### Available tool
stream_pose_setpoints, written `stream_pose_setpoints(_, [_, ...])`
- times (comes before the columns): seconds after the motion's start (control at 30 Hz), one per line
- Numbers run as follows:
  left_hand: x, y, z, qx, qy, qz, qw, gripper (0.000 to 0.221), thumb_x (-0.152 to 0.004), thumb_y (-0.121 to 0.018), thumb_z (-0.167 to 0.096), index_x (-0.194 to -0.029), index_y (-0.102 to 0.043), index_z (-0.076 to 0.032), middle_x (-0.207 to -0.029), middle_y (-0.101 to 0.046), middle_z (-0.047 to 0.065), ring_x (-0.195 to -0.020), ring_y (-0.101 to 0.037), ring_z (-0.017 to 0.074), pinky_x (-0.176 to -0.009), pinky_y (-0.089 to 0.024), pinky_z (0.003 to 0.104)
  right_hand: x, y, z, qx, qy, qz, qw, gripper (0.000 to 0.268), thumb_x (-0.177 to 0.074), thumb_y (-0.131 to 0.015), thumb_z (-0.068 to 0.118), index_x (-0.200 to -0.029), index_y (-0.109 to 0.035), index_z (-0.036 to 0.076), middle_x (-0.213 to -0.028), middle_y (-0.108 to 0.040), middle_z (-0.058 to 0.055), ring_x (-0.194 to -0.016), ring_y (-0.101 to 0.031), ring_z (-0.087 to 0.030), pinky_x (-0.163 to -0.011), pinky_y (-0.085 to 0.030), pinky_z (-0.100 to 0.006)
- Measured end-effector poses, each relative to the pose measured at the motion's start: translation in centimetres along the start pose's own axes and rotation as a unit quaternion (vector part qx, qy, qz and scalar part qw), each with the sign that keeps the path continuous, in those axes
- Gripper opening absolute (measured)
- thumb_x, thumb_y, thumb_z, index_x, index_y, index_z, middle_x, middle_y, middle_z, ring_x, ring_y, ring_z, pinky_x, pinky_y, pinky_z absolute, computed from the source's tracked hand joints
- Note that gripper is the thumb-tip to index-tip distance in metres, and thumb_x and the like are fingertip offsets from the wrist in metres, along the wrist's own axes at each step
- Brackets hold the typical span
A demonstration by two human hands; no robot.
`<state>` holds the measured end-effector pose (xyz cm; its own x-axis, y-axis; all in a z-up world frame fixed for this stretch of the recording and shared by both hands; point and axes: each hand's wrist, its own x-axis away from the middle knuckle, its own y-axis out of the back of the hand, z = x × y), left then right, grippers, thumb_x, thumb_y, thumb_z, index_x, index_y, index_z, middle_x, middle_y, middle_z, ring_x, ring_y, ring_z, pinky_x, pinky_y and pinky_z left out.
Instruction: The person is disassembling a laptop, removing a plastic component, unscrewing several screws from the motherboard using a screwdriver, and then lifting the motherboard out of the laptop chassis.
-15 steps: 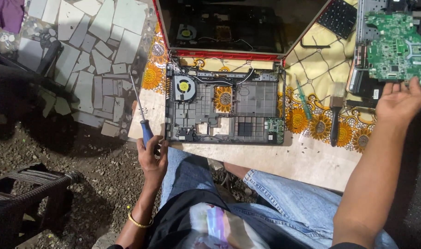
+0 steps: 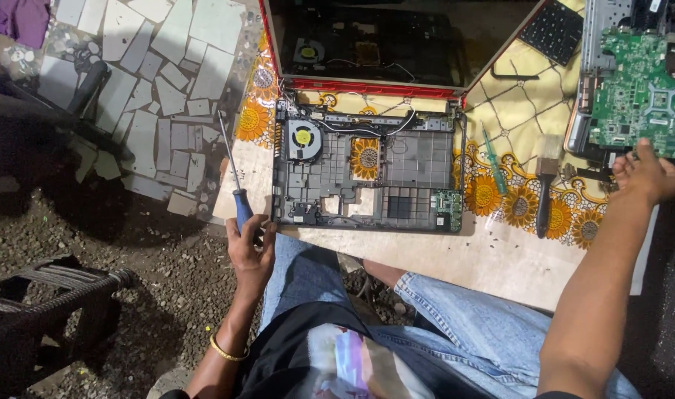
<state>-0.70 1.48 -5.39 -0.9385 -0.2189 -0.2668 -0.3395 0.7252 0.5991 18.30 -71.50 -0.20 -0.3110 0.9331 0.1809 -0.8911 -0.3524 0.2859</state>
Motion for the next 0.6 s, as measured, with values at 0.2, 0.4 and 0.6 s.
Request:
stream_pose_setpoints(0.2, [0.0,0.0,-0.1,0.001,-0.013,-0.016,1.0,0.027,-0.106,-0.079,-0.014,-0.131,-0.069,-0.016,-0.103,-0.055,0.004,-0.076,-0.053,0.0146,-0.053,-0.049,0.028,-2.9,0.9,-1.3,0.039,0.019,-0.008,0.999,0.021,-0.096,-0.1,0.022,-0.097,-0.08,0.016,-0.09,-0.092,0.006,-0.055,-0.067,0.004,-0.045,-0.053,-0.014])
stream_pose_setpoints(0.4, [0.1,-0.1,-0.4,0.005,0.009,-0.013,1.0,0.028,-0.104,-0.079,-0.012,-0.13,-0.069,-0.012,-0.113,-0.052,0.011,-0.079,-0.064,0.0182,-0.055,-0.059,0.03,-15.0,3.7,-7.6,-0.062,0.003,0.044,0.997,0.019,-0.113,-0.051,0.028,-0.112,-0.07,0.025,-0.099,-0.074,0.01,-0.075,-0.054,0.001,-0.06,-0.038,-0.012])
stream_pose_setpoints(0.6, [0.5,-0.8,0.5,0.006,-0.003,-0.028,1.0,0.028,-0.103,-0.08,-0.011,-0.13,-0.07,-0.011,-0.102,-0.054,0.008,-0.073,-0.058,0.0155,-0.054,-0.051,0.03,31.0,-11.1,4.0,0.149,0.102,0.249,0.952,0.043,-0.107,-0.044,0.008,-0.12,-0.076,0.032,-0.093,-0.073,0.012,-0.071,-0.063,0.001,-0.05,-0.037,-0.017])
